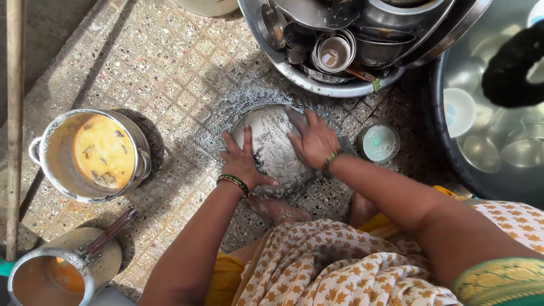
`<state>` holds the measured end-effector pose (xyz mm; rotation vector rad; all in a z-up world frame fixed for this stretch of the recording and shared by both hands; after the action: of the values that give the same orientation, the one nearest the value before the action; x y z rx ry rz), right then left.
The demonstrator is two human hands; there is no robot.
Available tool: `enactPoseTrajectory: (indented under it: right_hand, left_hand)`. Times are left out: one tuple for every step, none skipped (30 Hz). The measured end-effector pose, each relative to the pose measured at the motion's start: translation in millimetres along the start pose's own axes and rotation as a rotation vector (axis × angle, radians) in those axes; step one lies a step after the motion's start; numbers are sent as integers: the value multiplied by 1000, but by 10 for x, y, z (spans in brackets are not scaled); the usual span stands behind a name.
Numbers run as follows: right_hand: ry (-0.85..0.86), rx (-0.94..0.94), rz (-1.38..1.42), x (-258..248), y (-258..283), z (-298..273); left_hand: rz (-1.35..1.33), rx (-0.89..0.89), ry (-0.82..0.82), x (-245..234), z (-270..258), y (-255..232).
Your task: Washing various stainless steel pots and pans on the floor using a scrub and water.
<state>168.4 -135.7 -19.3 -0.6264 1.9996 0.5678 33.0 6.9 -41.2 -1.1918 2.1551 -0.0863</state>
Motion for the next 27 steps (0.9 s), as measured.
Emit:
enactPoseTrajectory:
  right_hand:
    - [-4,-2,-1,37,-27,198]
    - [-27,-25,-6,30,-43,425]
    - [-51,-49,-12,16,-56,653]
    - [-58,-54,-15,51,-83,688]
    - [-64,-23,-17,97,-133,742]
    - [-54,12,-16,212,-186,747]
    - [-46,12,-16,131,-159,480]
    - [-41,7,40,43,-142,218]
    - [-36,2,95,-51,-126,-35]
    - [-30,4,92,6,-159,-77]
    - [-9,14,28,69,-201,-125]
    - [20,23,-27,167,-205,-216]
    - [32,23,-20,99,-114,-109]
    - [25,18,-43,-37,-37,56]
    - [18,13,-67,-190,40,205]
    - [2,15,-65,-58,-11,442]
    - [-58,-27,-89,39,-25,684]
    - [-113,-73,-116,148,-30,931]
    - [-124,-76,-118,-8,-12,875]
    - [-98,-56,-77,-56,-2,748]
    - [-73,-35,-37,-94,10,639]
    - [-62,-37,-37,-25,-69,402]
    - [-38,-24,-13,44,-162,171]
    - [-22,-6,8,75,-289,-38]
    - [-20,-2,5,5,-275,-53]
    - [63,53,3,4,-285,-94]
    - [146,108,1,-2,-298,-153]
  left_hand:
    - [0,1,-4,12,-11,4]
    - [-3,5,-13,-8,-3,-9]
    - [-6,9,-21,-31,6,-20]
    - [-8,10,-30,-47,-11,-29]
    - [-14,6,-23,-51,-9,-27]
    - [-19,-3,0,6,-27,0]
    - [-21,-7,6,14,-19,16]
    - [-1,-2,3,21,1,17]
    - [19,3,-1,25,28,16]
    - [15,3,5,10,31,-2]
    - [19,-2,13,0,30,-22]
    - [30,-16,28,4,-17,2]
    - [33,-25,39,64,-21,41]
    - [32,-10,17,38,17,26]
    - [31,5,-5,7,36,5]
    - [38,12,-18,-7,37,-8]
    - [14,27,-25,-20,39,-20]
    - [-17,37,-31,-14,41,-19]
    - [-16,40,-42,-64,51,-51]
    - [-16,18,-23,-9,16,-27]
    - [-16,-4,-4,46,-1,6]
    - [-20,-10,4,28,-21,5]
    - [-11,-14,5,-1,-34,-1]
    - [1,-10,1,-56,-14,-50]
    - [-1,-6,5,-56,21,-54]
    - [37,-1,19,-35,34,-48]
    - [75,4,34,-11,35,-47]
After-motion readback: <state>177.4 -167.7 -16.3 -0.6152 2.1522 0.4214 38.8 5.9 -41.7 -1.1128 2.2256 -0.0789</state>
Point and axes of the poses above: each hand's wrist, its own z-axis towards the middle knuckle, its own x-axis out of the palm, y = z × x, the point moved 7 cm from there along z, towards the middle knuckle, and after that the axes turned 13 degrees about -z, right-handed, at the moved point
